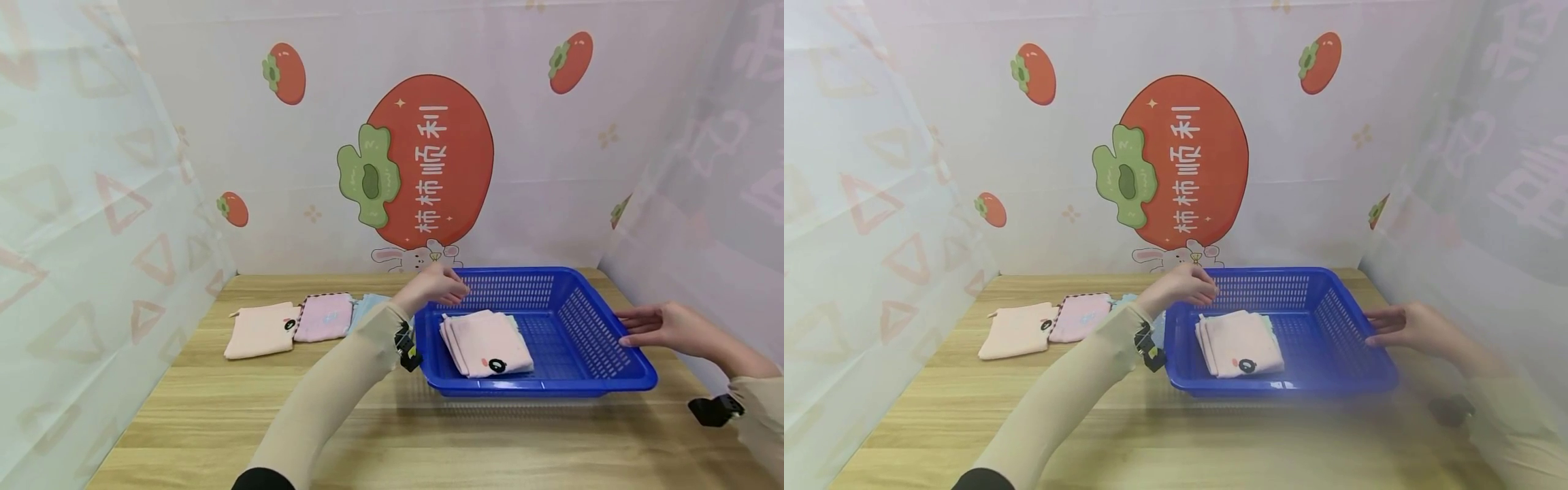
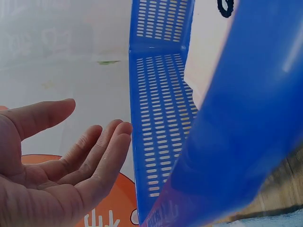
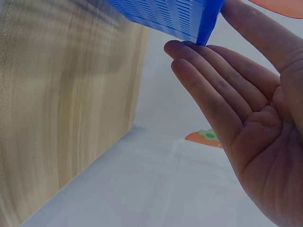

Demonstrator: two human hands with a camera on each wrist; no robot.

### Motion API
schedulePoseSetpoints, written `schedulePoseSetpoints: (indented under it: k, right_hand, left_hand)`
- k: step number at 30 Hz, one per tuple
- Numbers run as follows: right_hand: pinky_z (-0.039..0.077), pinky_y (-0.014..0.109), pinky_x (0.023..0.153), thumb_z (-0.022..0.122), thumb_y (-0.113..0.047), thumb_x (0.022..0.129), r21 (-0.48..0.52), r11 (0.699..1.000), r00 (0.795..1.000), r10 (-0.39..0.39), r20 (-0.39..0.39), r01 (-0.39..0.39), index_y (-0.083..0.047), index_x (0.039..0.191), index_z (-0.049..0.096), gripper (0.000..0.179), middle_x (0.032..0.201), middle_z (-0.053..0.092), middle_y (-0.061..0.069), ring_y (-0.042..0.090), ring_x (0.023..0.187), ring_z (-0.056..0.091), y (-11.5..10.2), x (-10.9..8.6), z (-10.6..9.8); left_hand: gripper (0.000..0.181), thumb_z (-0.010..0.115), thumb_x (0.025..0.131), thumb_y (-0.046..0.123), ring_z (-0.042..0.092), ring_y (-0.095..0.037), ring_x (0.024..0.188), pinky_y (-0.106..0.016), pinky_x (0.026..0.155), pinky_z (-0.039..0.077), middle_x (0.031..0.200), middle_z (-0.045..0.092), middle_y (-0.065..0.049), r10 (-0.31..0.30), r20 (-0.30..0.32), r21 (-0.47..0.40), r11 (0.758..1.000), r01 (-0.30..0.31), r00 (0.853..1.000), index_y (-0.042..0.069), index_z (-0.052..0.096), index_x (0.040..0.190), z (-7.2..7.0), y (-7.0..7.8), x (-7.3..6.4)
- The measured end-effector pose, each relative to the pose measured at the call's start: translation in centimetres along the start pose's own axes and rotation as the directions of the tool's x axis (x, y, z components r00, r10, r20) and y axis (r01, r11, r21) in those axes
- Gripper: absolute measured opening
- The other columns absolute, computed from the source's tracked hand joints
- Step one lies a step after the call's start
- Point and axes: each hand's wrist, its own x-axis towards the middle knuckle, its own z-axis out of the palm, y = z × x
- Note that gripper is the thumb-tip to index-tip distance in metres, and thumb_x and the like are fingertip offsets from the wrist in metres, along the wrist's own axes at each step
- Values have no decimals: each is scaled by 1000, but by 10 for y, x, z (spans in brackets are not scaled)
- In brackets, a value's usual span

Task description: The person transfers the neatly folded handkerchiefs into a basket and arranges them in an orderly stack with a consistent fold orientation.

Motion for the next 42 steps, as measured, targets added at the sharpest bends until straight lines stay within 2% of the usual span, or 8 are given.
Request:
schedulePoseSetpoints:
  k: [8,16,22,27,31,39,42]
  right_hand:
    - [53,17,65,71,-17,85,10,1000,1000,-26,-8,26,17,124,51,55,106,66,29,-5,82,65,0,0,0]
    - [53,17,65,72,-18,84,-8,1000,999,-21,-25,21,14,123,54,54,107,66,27,-7,82,64,0,0,1]
    - [53,17,65,71,-16,84,-4,1000,999,-30,-25,30,15,123,53,53,106,66,27,-6,82,64,3,1,1]
    - [53,16,65,71,-15,84,10,999,999,-34,-19,34,16,124,52,53,107,66,29,-5,81,65,4,1,1]
    - [53,16,65,71,-15,84,7,999,999,-41,-26,41,16,123,53,53,106,66,28,-5,81,65,3,0,2]
    - [52,16,65,71,-16,84,-3,1000,999,-29,-16,29,16,123,52,54,105,67,27,-6,81,65,0,0,0]
    - [52,16,65,71,-18,84,-14,1000,1000,-23,-21,23,15,123,54,54,105,67,26,-7,81,64,-1,0,0]
  left_hand:
    - [21,69,86,16,69,-26,87,-40,85,55,92,70,-11,19,-13,-13,1000,-19,1000,0,66,101,-5,-4,-3]
    - [23,69,87,15,67,-32,96,-32,77,57,96,69,-12,28,-3,-33,999,-28,1000,0,65,103,-9,-7,-8]
    - [23,69,87,16,67,-33,98,-40,86,55,98,69,-14,44,-2,-46,998,-44,999,1,64,103,-14,-10,-12]
    - [22,69,87,18,67,-32,97,-34,79,57,97,70,-12,46,-5,-39,998,-46,999,3,64,103,-19,-12,-16]
    - [22,70,86,19,69,-26,90,-30,73,58,96,69,-10,50,-14,-33,998,-50,999,5,65,102,-22,-14,-19]
    - [24,70,86,21,68,-32,97,-41,86,55,101,68,-11,67,-8,-22,998,-67,998,5,65,104,-30,-14,-27]
    - [26,69,87,22,68,-28,95,-40,85,55,103,68,-10,72,0,0,997,-72,997,5,65,106,-32,-14,-29]
